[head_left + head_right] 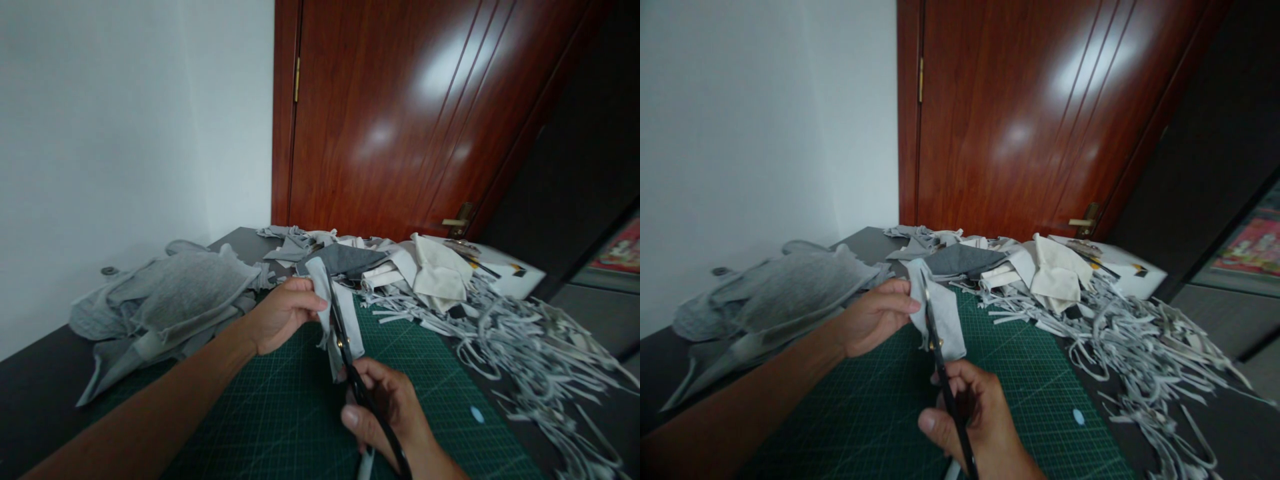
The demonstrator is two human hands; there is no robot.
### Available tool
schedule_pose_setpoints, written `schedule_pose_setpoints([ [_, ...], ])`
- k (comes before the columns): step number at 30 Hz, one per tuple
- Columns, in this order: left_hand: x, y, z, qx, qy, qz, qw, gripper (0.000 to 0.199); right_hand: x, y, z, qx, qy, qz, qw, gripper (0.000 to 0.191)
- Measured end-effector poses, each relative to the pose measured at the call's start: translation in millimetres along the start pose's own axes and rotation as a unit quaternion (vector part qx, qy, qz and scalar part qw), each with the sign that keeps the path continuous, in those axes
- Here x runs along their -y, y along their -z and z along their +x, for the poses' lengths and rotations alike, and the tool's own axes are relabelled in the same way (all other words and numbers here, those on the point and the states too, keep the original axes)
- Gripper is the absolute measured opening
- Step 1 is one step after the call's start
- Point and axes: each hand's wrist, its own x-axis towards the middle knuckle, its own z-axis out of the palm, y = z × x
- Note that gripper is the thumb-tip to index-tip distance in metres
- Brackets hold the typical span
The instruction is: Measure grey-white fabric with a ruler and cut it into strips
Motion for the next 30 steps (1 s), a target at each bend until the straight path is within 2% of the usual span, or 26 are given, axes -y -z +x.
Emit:
schedule_pose_setpoints([
  [6,-1,0.8,1,0.006,-0.009,0.005,1.000,0.018,-1,-2,-1,-0.003,0.000,0.021,1.000,0.053],
  [17,-3,0.3,2,0.025,-0.015,0.011,1.000,0.015,-7,-1,-3,-0.002,-0.011,-0.022,1.000,0.038],
  [24,-2,-1.9,3,-0.008,-0.042,0.001,0.999,0.023,-10,-1,-2,-0.014,-0.027,-0.022,0.999,0.041],
  [30,-2,-5.2,5,-0.052,-0.113,0.009,0.992,0.024,-9,-1,-2,-0.016,-0.025,-0.030,0.999,0.042],
])
